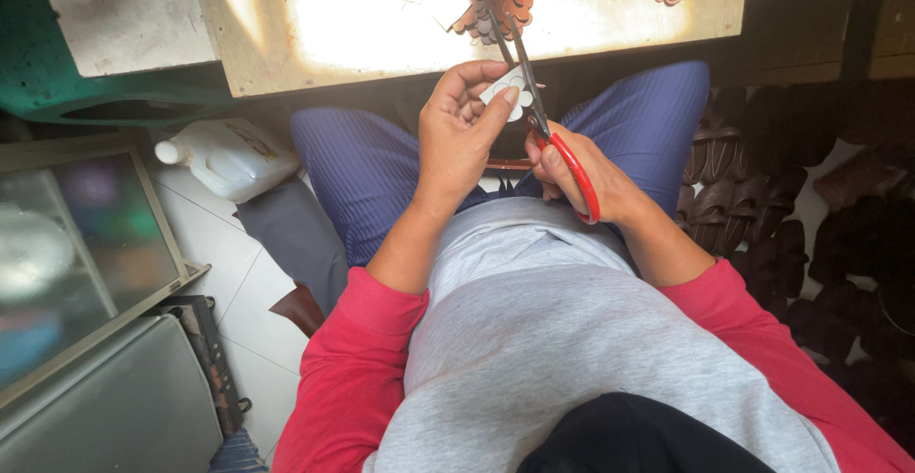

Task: The person sits cross-legged on the floor and uses red-handled scissors to cut flower-shaped pieces from white paper. They repeatedly pick up paper sheets, cut along the outlines, and place the finished shapes onto a wooden board in front of them.

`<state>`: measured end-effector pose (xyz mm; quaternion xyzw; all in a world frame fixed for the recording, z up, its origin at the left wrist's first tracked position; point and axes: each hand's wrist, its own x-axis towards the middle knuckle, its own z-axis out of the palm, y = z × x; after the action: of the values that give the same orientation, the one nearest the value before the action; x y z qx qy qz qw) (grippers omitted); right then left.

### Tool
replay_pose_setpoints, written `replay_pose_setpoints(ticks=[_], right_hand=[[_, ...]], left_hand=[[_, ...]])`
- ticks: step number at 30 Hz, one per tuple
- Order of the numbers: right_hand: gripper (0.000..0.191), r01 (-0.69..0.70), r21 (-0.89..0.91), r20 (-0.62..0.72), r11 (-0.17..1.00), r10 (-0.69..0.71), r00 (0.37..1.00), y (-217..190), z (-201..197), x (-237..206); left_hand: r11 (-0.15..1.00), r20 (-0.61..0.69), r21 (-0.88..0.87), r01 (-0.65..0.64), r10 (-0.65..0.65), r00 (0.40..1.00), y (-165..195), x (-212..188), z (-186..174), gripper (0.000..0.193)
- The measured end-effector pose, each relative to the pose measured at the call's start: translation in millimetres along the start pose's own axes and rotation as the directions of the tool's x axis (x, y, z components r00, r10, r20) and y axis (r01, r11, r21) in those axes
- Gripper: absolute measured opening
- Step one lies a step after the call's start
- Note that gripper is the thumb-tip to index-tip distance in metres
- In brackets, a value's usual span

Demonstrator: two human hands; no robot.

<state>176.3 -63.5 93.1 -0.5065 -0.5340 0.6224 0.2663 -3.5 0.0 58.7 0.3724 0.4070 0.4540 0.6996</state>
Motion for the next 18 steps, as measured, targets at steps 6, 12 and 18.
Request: replay_pose_setpoints(ticks=[6,12,18], right_hand=[[0.057,-0.008,-0.008,-0.006,1.0,0.008,1.0,0.4,-0.6,0.0],[0.055,-0.033,0.03,0.007,0.999,0.032,0.999,0.4,-0.7,-2.2],[0.055,-0.065,0.008,0.011,0.998,0.065,0.998,0.7,-2.3,-3.2]], left_hand=[[1.0,0.011,-0.025,-0.006,0.006,1.0,3.4,1.3,-3.4,0.028],[0.999,-0.021,0.044,-0.019,0.02,1.0,4.5,2.6,-7.2,0.029],[0.998,-0.02,0.045,-0.036,0.037,0.999,5.5,3.8,-10.5,0.028]])
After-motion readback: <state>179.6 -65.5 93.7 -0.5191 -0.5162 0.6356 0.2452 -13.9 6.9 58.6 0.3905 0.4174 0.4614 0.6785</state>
